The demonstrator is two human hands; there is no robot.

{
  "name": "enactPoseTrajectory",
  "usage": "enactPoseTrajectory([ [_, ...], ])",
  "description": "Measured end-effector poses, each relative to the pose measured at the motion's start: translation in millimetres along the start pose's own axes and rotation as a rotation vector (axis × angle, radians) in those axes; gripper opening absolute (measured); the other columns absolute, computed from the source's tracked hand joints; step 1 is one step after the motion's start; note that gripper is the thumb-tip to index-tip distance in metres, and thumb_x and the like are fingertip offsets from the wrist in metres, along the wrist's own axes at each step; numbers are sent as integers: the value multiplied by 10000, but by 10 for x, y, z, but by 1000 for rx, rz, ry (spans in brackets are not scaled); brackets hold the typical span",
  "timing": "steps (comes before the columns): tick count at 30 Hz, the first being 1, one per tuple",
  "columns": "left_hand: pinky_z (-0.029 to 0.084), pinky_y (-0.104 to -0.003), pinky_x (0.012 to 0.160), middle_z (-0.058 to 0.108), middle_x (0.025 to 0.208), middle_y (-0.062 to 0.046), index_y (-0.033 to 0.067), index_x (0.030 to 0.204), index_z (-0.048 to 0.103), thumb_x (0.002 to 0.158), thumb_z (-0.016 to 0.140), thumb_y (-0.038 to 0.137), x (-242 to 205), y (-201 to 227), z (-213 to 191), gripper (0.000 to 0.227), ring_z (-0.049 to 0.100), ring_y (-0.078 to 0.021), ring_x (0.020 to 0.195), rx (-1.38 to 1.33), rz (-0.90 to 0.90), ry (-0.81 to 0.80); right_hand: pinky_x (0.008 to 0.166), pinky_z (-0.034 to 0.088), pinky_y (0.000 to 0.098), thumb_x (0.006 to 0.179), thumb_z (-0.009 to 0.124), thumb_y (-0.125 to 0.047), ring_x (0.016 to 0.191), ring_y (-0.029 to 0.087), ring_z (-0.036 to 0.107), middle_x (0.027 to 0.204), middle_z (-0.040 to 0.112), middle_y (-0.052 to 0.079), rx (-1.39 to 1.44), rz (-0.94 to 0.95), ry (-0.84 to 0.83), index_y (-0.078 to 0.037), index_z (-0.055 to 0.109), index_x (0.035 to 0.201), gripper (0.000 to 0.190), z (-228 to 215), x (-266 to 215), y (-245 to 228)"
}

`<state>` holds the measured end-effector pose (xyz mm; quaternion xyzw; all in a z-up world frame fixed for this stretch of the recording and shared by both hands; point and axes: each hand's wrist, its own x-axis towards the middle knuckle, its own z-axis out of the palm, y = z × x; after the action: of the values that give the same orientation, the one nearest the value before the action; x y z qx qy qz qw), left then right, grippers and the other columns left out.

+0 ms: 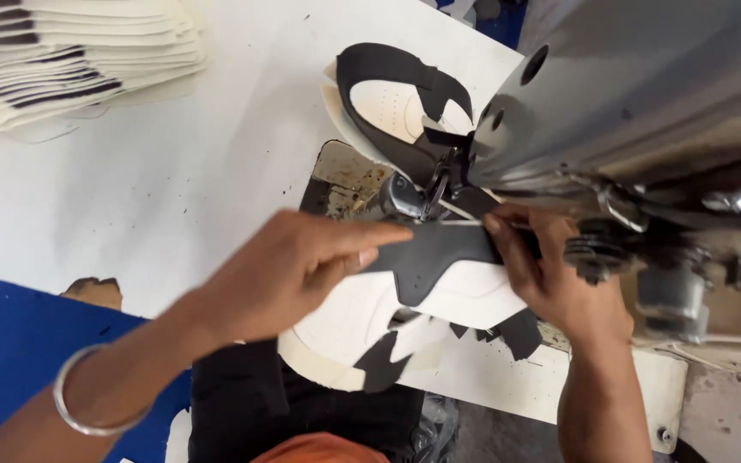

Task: The person uses a sewing machine to stitch black straps onto white sandal soles. They repeatedly pick up a sole, align the strap, sew it in place, and then cut the thread with scissors before moving the finished item aside.

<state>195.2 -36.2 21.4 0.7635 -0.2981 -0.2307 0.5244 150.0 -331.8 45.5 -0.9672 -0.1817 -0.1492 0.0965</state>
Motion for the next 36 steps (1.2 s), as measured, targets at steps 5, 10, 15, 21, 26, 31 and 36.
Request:
enactPoseTrajectory([
  [5, 397, -324, 418, 724, 662, -46, 252, 1328, 735, 1010, 597, 190, 436, 60, -306, 352, 467, -109, 409, 61, -175, -63, 794, 525, 402, 991, 740, -166, 890, 261, 691, 1070, 729, 148, -7, -36, 36, -14, 673, 1209, 274, 222, 102, 262],
  [10, 465, -376, 529, 729, 628, -95, 324, 1314, 742, 1015, 608, 234, 620, 381, -439, 340, 520, -184, 428, 168, -456, -163, 849, 588, 336, 1006, 634, -61, 960, 177, 710, 1073, 745, 86, 572, 285, -77, -30, 686, 1196, 200, 457, 2, 451],
  [15, 473, -353, 495, 755, 703, -44, 247, 1286, 746, 988, 590, 155, 531, 124, -346, 348, 563, -136, 424, 113, -218, -77, 860, 567, 349, 946, 685, 6, 968, 204, 710, 1083, 739, 99, 299, 166, -80, -7, 717, 1168, 224, 332, 121, 372],
  [21, 412, -362, 443, 715, 635, -69, 214, 1294, 734, 933, 624, 111, 534, 192, -293, 390, 510, -151, 393, 119, -140, 14, 961, 471, 450, 842, 785, -281, 1151, 245, 563, 1234, 602, 131, 284, 186, 19, -62, 588, 1329, 569, 256, -839, -644],
  [26, 388, -341, 458, 654, 578, -88, 186, 1282, 736, 940, 648, 97, 547, 32, -198, 365, 460, -142, 419, 114, -86, 95, 1037, 371, 544, 736, 871, -571, 1303, 287, 418, 1355, 472, 167, 280, 213, 73, -118, 467, 1484, 964, 430, -452, -1131],
  [31, 378, -299, 464, 637, 581, -46, 151, 1255, 740, 950, 674, 105, 536, -28, -126, 316, 437, -99, 470, 46, 12, 176, 1010, 334, 565, 437, 852, -305, 1109, 333, 558, 1185, 565, 176, 47, 134, -137, -147, 535, 1467, 1089, 445, -391, -978],
  [36, 340, -272, 441, 639, 604, -3, 144, 1269, 736, 965, 677, 142, 422, -94, 100, 310, 395, -65, 471, -91, -33, 192, 1037, 324, 573, 402, 874, -209, 1116, 256, 602, 1196, 642, 78, -51, -65, -178, -246, 575, 1451, 1092, 132, -331, -551],
])
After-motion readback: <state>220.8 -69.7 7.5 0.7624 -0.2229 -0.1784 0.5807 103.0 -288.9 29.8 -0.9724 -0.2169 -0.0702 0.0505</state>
